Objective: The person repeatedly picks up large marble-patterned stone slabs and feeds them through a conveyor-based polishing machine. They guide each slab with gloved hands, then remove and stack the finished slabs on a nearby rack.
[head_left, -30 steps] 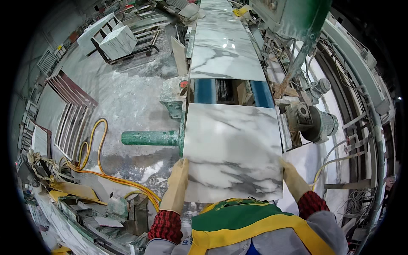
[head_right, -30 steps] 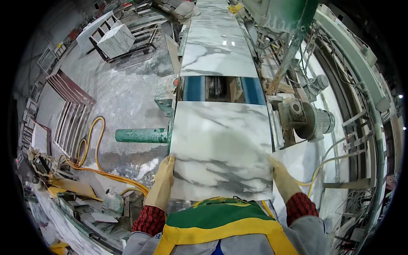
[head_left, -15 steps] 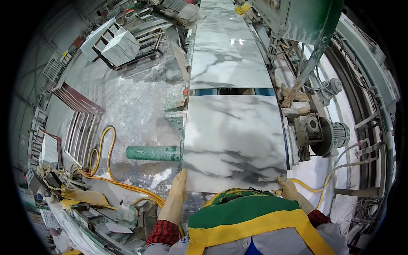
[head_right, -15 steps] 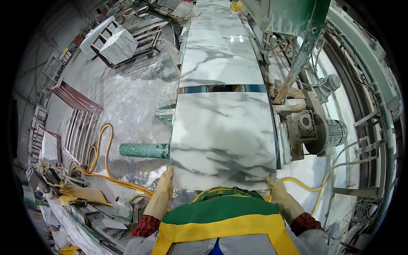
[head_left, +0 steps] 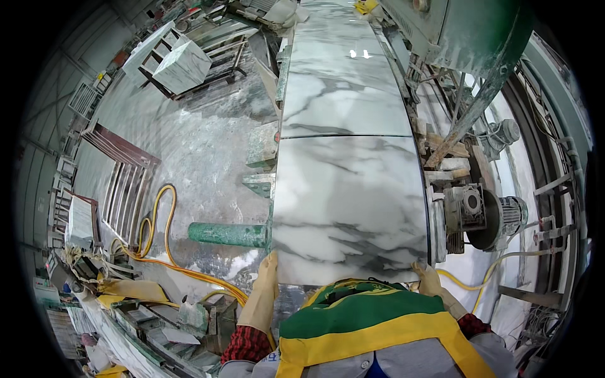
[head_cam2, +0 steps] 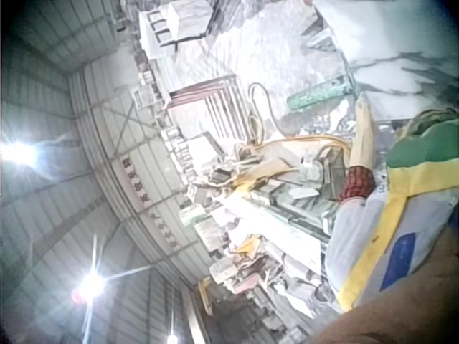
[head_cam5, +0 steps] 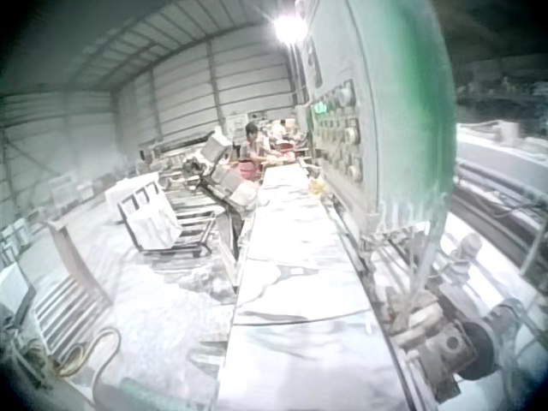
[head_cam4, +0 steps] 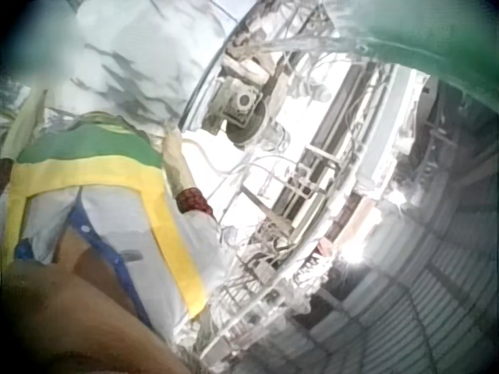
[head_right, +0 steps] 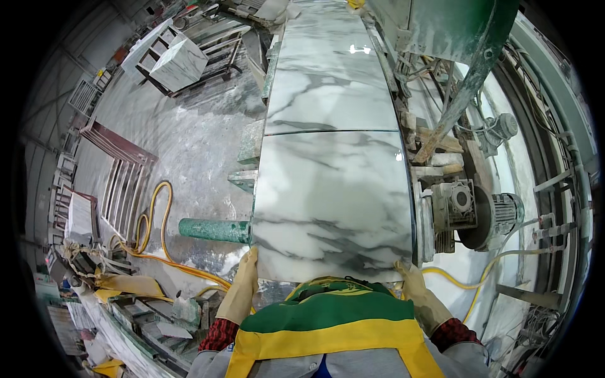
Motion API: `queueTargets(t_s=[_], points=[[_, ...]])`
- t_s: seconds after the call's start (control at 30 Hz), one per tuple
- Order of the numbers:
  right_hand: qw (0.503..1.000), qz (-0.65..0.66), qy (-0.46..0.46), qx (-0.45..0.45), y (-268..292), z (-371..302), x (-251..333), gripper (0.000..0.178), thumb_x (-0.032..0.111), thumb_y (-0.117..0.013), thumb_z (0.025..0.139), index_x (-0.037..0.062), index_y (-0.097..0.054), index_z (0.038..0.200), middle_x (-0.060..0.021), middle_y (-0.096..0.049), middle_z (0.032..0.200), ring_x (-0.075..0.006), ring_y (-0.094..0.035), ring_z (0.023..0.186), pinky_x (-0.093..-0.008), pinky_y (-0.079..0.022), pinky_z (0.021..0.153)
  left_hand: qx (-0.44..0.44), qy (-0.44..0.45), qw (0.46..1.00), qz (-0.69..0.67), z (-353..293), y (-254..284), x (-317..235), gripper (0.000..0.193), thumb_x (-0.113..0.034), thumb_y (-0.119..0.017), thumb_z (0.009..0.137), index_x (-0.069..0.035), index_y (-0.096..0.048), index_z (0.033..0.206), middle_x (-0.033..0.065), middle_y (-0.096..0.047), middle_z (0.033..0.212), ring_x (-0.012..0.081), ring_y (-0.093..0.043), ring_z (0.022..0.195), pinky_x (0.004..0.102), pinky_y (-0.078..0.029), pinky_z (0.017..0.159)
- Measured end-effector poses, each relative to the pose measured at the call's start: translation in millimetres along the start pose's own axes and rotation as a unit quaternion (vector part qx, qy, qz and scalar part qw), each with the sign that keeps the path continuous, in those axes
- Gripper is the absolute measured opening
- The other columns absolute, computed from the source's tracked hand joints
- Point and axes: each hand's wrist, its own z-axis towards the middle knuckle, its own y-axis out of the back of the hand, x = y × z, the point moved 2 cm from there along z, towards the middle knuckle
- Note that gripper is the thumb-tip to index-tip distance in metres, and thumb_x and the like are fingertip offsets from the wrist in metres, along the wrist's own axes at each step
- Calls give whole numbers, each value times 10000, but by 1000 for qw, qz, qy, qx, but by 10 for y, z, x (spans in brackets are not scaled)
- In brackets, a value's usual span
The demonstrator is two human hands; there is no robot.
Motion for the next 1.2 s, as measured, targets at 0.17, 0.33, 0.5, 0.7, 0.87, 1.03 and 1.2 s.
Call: queueTargets(t_s=[0.17,0.33,0.5,0.7,0.87,1.03,1.2], points=[[996,86,31,3,-55,68,70,623,204,-817,884,5,-651,1450,-200,-725,1278,-393,-698,1060,-467,-559,832,0,-5,1000,-1,241,43,81,685,-587,-634,1094,-80,-594,1553,125,-619,1418,274,-569,1233,462,-486,1078],[997,71,-1,-24,-90,64,193,519,379,-728,1080,8,-675,1439,-84,-762,1266,-173,-722,898,-322,-546,650,6,14,1000,0,-23,-127,-228,638,-561,-639,1095,-77,-632,1511,106,-641,1393,245,-570,1251,450,-476,1105],[999,-12,27,-17,27,156,-5,512,171,-779,959,1,-678,1431,-205,-768,1173,-345,-756,938,-434,-584,768,-9,-5,1000,-10,-23,-175,-292,573,-505,-675,1116,-42,-630,1451,87,-728,1269,220,-694,1110,408,-586,961],[993,-102,-62,-26,-68,37,420,422,368,-733,1095,-4,-715,1293,-130,-783,920,-192,-702,717,-402,-551,645,-52,-55,995,-69,-20,-223,-328,390,-357,-768,1082,-67,-584,1266,75,-696,1095,186,-674,965,388,-601,830],[990,-69,-108,-52,51,74,-106,507,483,-716,1094,-7,-715,1226,-178,-704,793,-268,-684,667,-408,-559,713,-81,-107,990,-40,142,-247,-204,426,-342,-772,1072,-71,-567,1329,95,-680,1172,197,-650,1031,406,-585,891],[957,-285,17,-46,21,70,-246,682,524,-807,1018,105,-625,1525,-238,-695,993,-332,-728,830,-433,-580,827,-91,-126,986,-62,126,-282,-249,471,-316,-770,1057,-36,-563,1374,143,-659,1257,210,-624,1117,399,-550,963],[949,-303,41,-81,65,193,-275,720,462,-866,982,122,-605,1561,-246,-705,1014,-340,-732,771,-444,-592,789,-128,-145,979,-68,390,-292,-119,261,-260,-756,1067,-33,-674,1167,48,-708,973,144,-635,838,358,-557,751]])
